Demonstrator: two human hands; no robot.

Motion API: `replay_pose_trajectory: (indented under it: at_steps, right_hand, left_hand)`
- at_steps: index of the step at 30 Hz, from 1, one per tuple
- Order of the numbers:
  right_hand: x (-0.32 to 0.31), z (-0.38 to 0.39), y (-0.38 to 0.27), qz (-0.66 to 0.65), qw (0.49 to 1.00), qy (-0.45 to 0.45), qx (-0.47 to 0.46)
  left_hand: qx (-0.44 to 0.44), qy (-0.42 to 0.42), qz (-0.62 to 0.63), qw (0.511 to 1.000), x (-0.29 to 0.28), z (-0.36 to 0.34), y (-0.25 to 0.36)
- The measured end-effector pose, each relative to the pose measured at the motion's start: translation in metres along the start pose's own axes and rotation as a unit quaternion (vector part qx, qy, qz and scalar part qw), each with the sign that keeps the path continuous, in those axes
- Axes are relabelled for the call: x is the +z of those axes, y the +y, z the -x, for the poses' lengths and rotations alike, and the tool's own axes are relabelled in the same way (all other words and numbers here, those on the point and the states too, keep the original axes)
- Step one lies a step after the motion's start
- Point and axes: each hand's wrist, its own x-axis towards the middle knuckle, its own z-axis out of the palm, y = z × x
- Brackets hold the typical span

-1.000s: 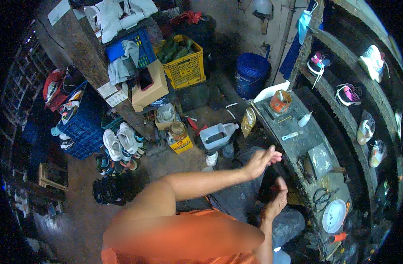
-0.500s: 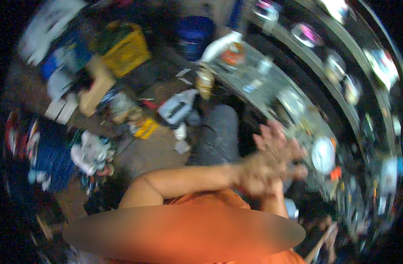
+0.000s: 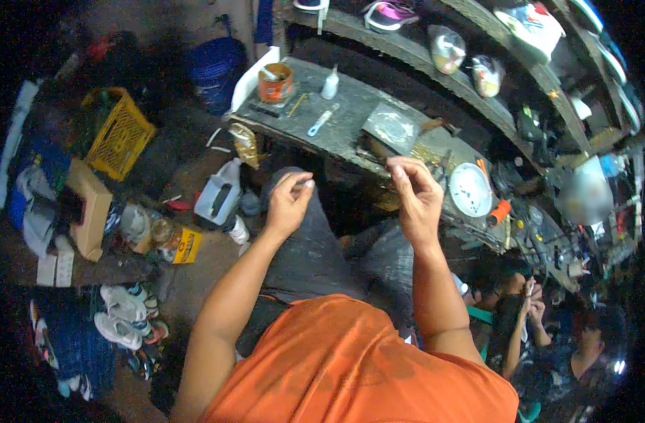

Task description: The person applies glue to the sole of a sneaker using a syringe, then presses the sole to the upper. They place the shoe on a shelf and pick up another sneaker to inspect its sole.

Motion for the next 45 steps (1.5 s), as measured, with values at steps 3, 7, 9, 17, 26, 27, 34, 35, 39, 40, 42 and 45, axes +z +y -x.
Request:
replay_pose_trajectory:
  at_steps: [3, 7, 9, 17, 26, 27, 34, 35, 39, 40, 42, 45]
  right_hand:
    - [-0.014, -0.028, 0.035, 0.147, 0.988, 0.005, -0.049]
    - [-0.023, -0.047, 0.085, 0.493, 0.863, -0.091, -0.058]
    - [-0.022, -0.050, 0.105, 0.501, 0.853, -0.114, -0.095]
    - [-0.009, -0.055, 0.125, 0.480, 0.868, -0.105, -0.074]
    - [-0.056, -0.101, 0.109, 0.241, 0.970, 0.010, 0.011]
    - [-0.061, -0.106, 0.108, 0.244, 0.966, 0.047, -0.077]
    - [-0.073, -0.111, 0.095, 0.102, 0.993, 0.031, 0.059]
    - [-0.072, -0.110, 0.096, 0.044, 0.994, 0.028, 0.099]
    - [-0.070, -0.111, 0.108, 0.217, 0.956, 0.119, -0.159]
    - [-0.073, -0.113, 0.114, 0.258, 0.953, 0.097, -0.123]
    - [-0.077, -0.117, 0.124, 0.417, 0.907, -0.025, -0.046]
    - [-0.082, -0.117, 0.130, 0.445, 0.885, -0.125, 0.052]
  left_hand:
    - [-0.142, -0.045, 0.031, 0.988, 0.007, 0.012, -0.008]
    - [0.065, -0.103, -0.122, 0.985, 0.024, -0.004, 0.004]
    - [0.140, -0.100, -0.178, 0.969, 0.039, -0.023, 0.015]
    - [0.175, -0.156, -0.433, 0.870, 0.148, -0.114, 0.007]
    - [0.153, -0.055, -0.357, 0.920, 0.171, -0.114, -0.005]
    - [0.148, -0.058, -0.362, 0.918, 0.171, -0.113, -0.004]
    - [0.169, -0.053, -0.366, 0.914, 0.171, -0.111, -0.007]
    - [0.159, -0.058, -0.370, 0.913, 0.171, -0.111, -0.007]
    - [0.164, -0.048, -0.363, 0.916, 0.173, -0.110, -0.005]
    - [0.141, -0.065, -0.366, 0.917, 0.173, -0.110, -0.004]
    - [0.157, -0.067, -0.371, 0.913, 0.171, -0.111, -0.003]
    - [0.161, -0.104, -0.354, 0.916, 0.162, -0.113, -0.003]
